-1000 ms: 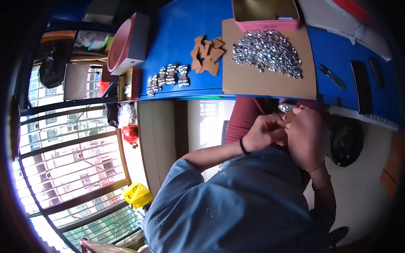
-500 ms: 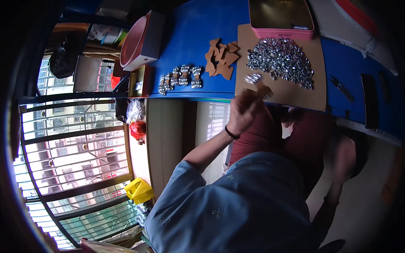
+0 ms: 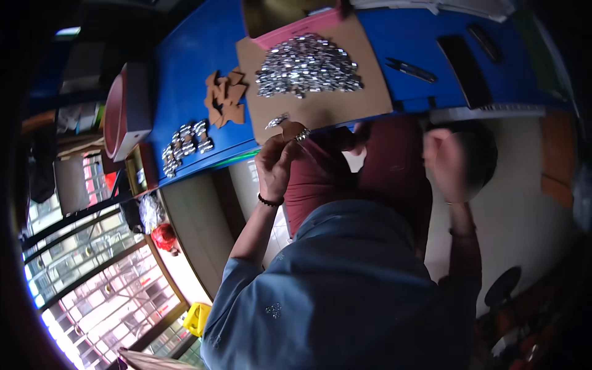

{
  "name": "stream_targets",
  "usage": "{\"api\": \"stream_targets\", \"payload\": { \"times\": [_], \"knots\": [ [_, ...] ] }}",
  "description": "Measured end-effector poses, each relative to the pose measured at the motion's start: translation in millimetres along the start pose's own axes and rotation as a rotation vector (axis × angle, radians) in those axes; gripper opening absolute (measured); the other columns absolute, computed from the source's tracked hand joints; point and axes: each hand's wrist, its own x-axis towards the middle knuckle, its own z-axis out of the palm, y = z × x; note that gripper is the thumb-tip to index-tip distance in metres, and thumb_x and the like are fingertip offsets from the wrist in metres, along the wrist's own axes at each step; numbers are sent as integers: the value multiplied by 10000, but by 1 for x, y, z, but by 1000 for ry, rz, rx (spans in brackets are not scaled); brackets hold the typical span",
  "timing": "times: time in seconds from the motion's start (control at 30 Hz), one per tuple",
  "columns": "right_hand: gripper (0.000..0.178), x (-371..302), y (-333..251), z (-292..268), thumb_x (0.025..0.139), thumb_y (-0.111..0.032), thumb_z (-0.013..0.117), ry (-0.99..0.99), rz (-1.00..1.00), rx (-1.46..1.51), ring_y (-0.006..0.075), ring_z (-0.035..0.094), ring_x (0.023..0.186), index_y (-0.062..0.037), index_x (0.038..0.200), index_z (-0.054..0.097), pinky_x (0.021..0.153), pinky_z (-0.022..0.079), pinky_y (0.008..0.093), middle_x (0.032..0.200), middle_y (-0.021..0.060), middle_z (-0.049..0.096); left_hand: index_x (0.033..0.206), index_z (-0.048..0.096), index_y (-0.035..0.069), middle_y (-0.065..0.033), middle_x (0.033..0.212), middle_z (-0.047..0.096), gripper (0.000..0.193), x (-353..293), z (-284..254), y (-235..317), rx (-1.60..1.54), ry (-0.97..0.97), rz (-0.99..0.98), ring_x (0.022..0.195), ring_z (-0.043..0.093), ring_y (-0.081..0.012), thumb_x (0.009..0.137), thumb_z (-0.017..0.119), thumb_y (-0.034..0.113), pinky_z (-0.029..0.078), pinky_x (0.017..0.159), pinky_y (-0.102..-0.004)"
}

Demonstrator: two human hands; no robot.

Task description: The person attaches rhinestones onto bow-shaped cutouts by sewing them on with a needle and thread.

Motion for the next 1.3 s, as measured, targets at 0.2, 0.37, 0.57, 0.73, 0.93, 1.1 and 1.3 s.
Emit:
{"api": "stream_targets", "payload": {
  "times": [0.2, 0.37, 0.57, 0.73, 0.93, 1.1, 1.3],
  "knots": [
    [86, -4, -46, 88, 848, -79, 587, -281, -434, -166, 142, 561, 506, -37, 918, 561, 472, 430, 279, 682, 93, 589, 1007, 595, -47, -48, 844, 634, 163, -11, 48, 9, -202, -128, -36, 735, 608, -95, 852, 546, -34, 500, 673, -223],
    [88, -2, -45, 101, 824, -49, 573, -192, -550, -281, 268, 599, 560, -51, 911, 557, 493, 460, 347, 652, 139, 584, 1001, 543, -48, -65, 830, 630, 172, -14, 63, 8, -212, -74, -51, 710, 614, -96, 830, 567, -58, 509, 643, -219],
    [156, -3, -43, 101, 802, -14, 566, -209, -521, -440, 269, 612, 573, -44, 954, 590, 497, 467, 349, 686, 128, 614, 967, 523, -41, -69, 832, 627, 160, -14, 65, 6, -215, -84, -41, 705, 618, -101, 819, 578, -65, 526, 637, -232],
    [127, -1, -44, 104, 782, -19, 562, -184, -574, -426, 281, 577, 536, -50, 906, 565, 489, 454, 386, 592, 129, 562, 967, 523, -43, -68, 841, 627, 162, -12, 65, 7, -205, -85, -39, 702, 620, -103, 817, 578, -67, 526, 639, -231],
    [88, 1, -45, 104, 784, -15, 558, -217, -567, -425, 284, 572, 533, -42, 867, 550, 496, 452, 390, 596, 133, 561, 929, 540, -34, -51, 811, 629, 138, -14, 67, 3, -152, -76, -37, 694, 612, -91, 806, 599, -57, 508, 617, -222],
    [46, 7, -35, 109, 819, -45, 558, -225, -423, -318, 311, 585, 573, -46, 812, 513, 503, 457, 365, 613, 154, 554, 887, 560, -24, -70, 789, 630, 145, -21, 64, 0, 137, -84, 86, 688, 611, -105, 768, 636, -54, 494, 613, -237],
    [98, 36, -12, 69, 875, -66, 538, -446, 86, 101, 56, 573, 763, 11, 901, 593, 674, 459, 220, 825, 28, 622, 864, 586, -19, -110, 837, 597, 189, -5, 50, 18, 321, -293, 405, 737, 612, -209, 704, 657, -91, 492, 626, -266]
  ]
}}
